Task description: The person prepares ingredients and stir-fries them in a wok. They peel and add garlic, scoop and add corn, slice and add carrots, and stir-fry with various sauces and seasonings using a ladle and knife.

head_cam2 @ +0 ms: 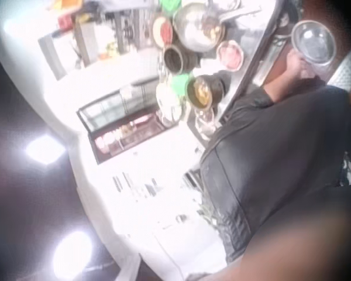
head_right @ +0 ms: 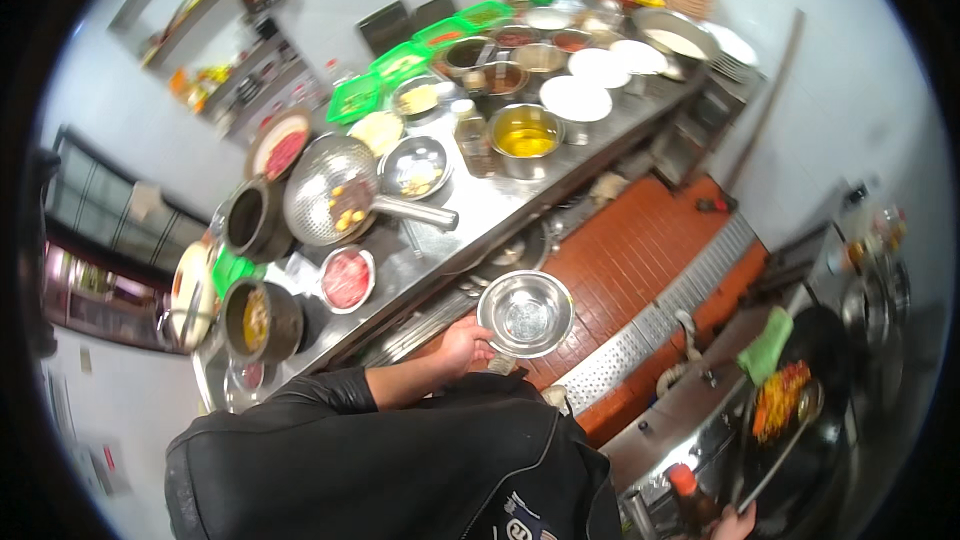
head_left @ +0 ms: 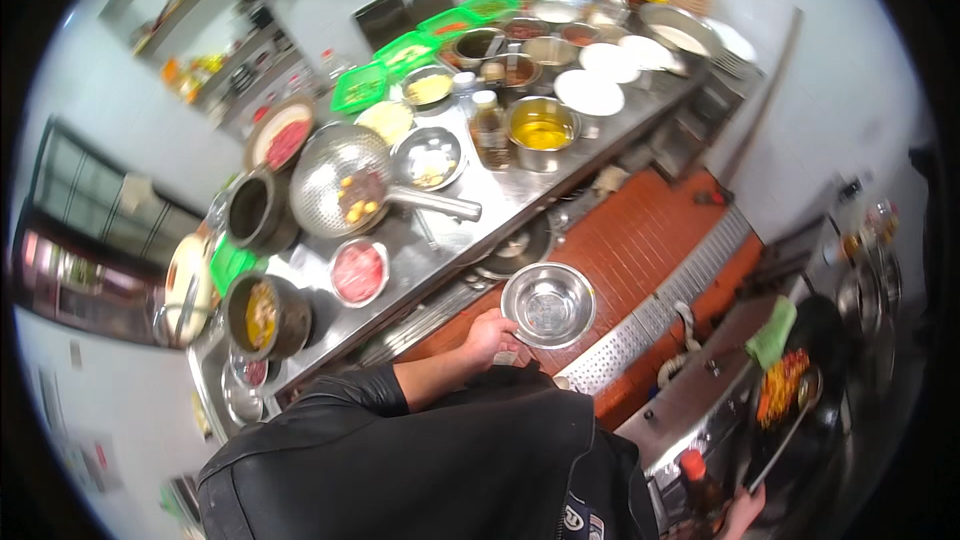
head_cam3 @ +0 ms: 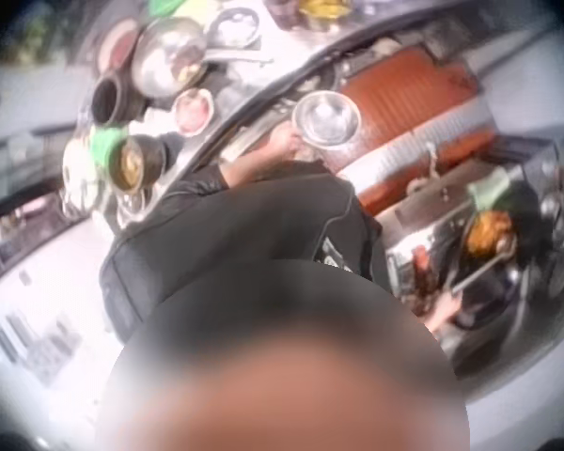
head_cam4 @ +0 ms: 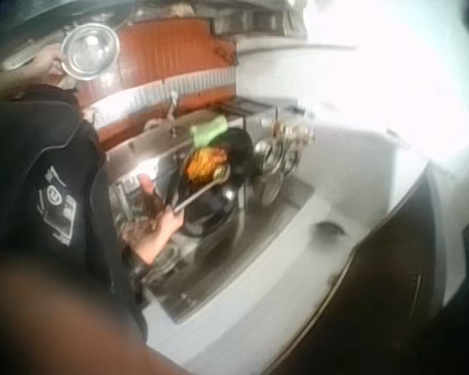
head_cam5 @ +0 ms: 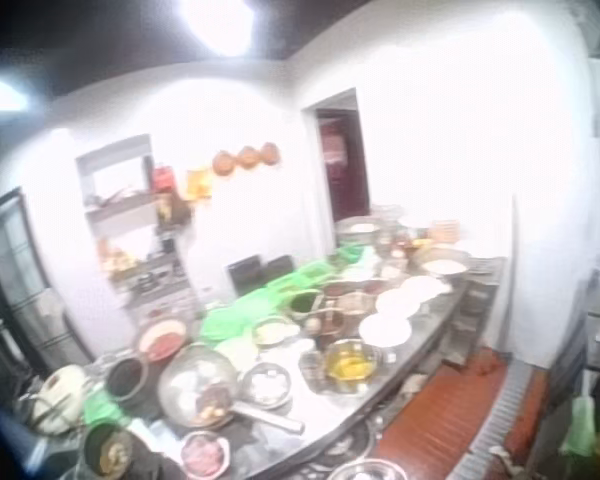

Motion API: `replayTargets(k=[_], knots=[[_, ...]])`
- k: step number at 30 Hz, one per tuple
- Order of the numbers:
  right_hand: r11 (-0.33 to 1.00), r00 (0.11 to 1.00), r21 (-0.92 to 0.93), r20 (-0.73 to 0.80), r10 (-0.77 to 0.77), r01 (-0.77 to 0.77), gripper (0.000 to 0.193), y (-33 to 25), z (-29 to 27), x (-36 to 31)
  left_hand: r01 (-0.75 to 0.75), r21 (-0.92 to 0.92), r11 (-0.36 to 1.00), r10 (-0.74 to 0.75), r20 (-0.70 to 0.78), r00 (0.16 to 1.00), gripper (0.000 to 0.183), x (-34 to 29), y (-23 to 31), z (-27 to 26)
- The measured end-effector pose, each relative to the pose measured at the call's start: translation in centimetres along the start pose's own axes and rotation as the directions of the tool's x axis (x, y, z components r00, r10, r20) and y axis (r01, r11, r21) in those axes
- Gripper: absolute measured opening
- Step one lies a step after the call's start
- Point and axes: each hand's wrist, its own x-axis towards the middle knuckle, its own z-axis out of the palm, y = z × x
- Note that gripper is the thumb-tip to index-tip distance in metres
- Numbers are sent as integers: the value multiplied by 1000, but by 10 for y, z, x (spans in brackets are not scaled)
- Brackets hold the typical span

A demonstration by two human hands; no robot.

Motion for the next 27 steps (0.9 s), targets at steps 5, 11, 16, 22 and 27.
replayTargets(k=[5,11,16,22,27], knots=[[917,935,-188,-18,354,-351,23,-75,11,-44,-105,-177,979,70,-195,978,16,-11,2,-50],[919,947,-351,188,259,-181,33,-147,97,-50,-273,-262,926,163,-375,913,16,5,33,-91],[943,922,-328,379,85,48,29,-185,186,-33,-287,-225,931,159,-458,874,15,-9,52,-121],[921,837,-305,546,-37,240,25,-226,270,-30,-458,-230,859,249,-593,766,13,-35,35,-179],[903,759,-269,645,-90,336,21,-256,337,-43,-592,-284,754,229,-732,642,18,-53,29,-228]])
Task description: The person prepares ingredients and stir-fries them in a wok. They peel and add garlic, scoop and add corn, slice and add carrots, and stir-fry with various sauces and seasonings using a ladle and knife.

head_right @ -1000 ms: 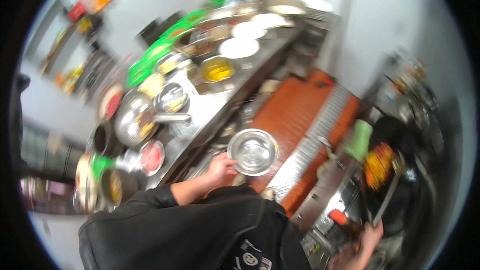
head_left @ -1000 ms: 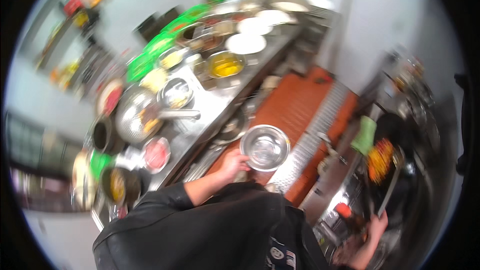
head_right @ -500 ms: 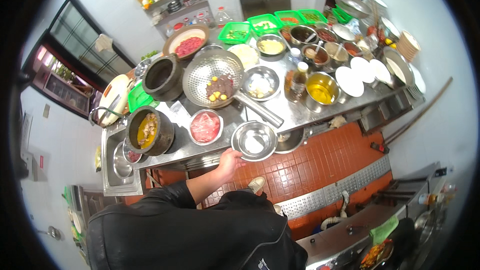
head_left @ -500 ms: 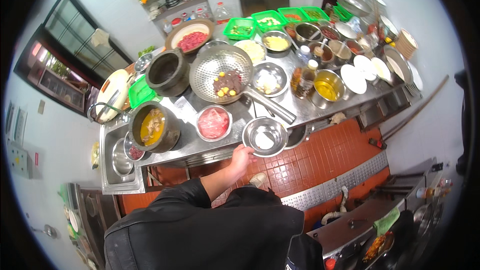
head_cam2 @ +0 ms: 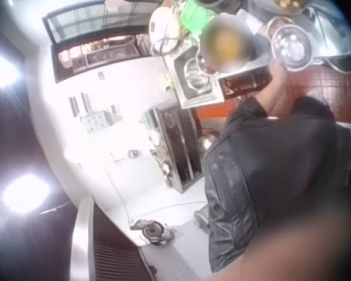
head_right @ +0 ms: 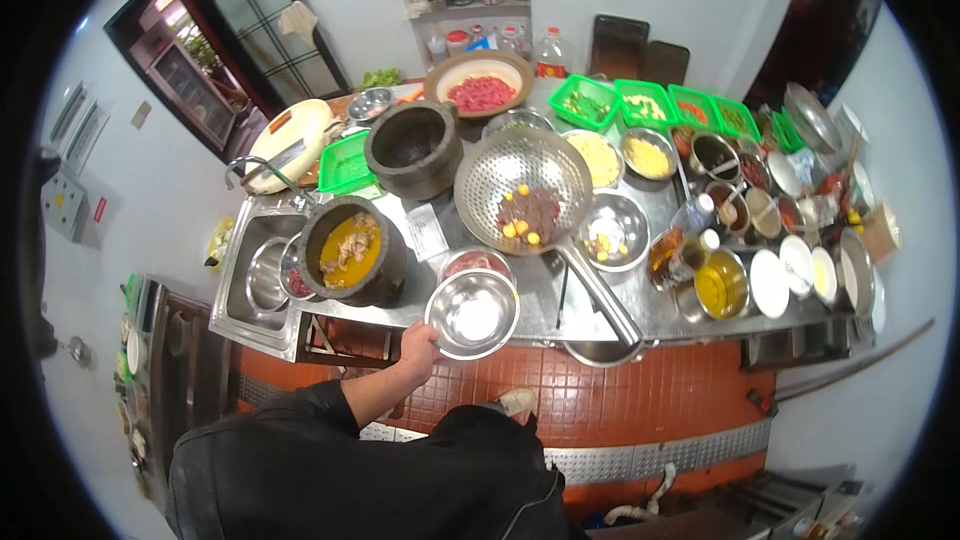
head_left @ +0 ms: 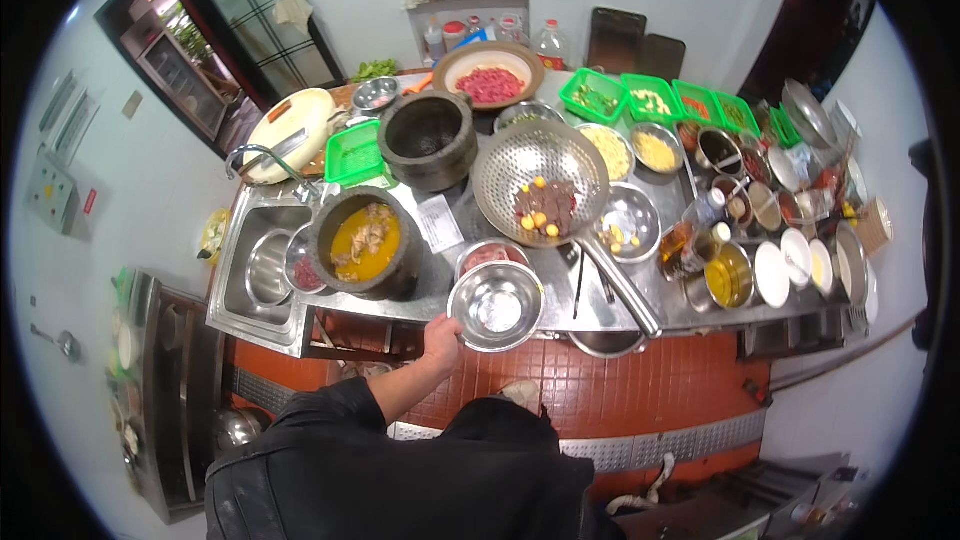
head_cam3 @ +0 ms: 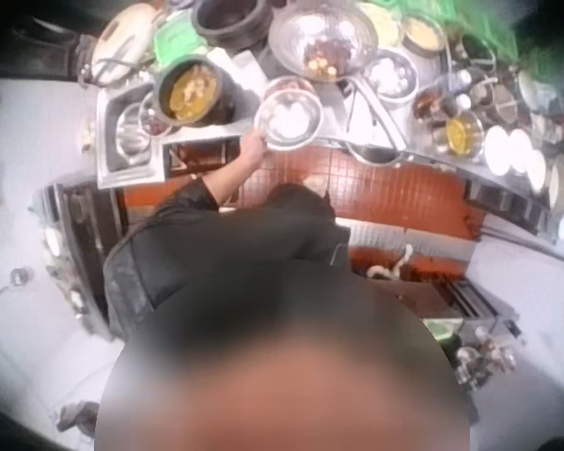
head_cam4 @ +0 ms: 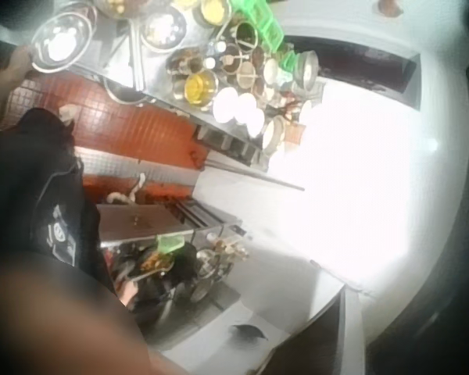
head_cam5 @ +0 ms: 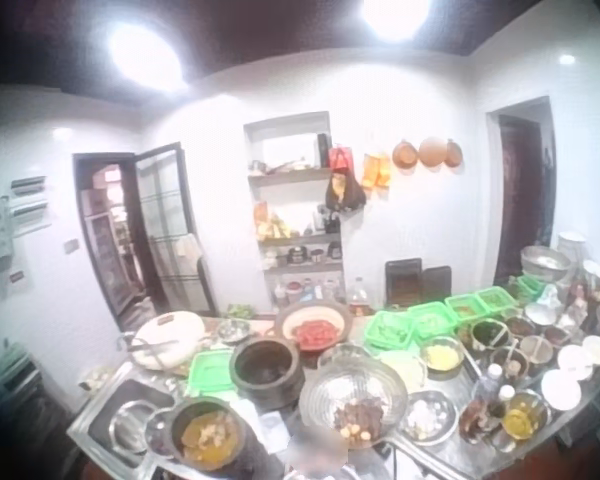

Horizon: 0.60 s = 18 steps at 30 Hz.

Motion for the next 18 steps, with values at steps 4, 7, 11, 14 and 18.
replayTargets(k=[4,7,11,14,18], knots=[[998,997,-23,59,-57,59,18,-39,33,21,-94,-47,994,93,-39,995,19,3,43,14],[996,993,-39,86,-80,83,16,-65,53,32,-214,-98,972,212,-27,977,15,8,89,31],[993,991,-68,103,-86,93,14,-90,74,40,-294,-89,951,290,-63,955,19,33,154,32],[992,991,-86,103,-81,89,12,-101,84,44,-440,-102,892,412,-217,885,11,76,203,10],[993,996,-100,65,-53,60,10,-106,87,42,-523,10,852,476,-432,766,13,159,265,-48]])
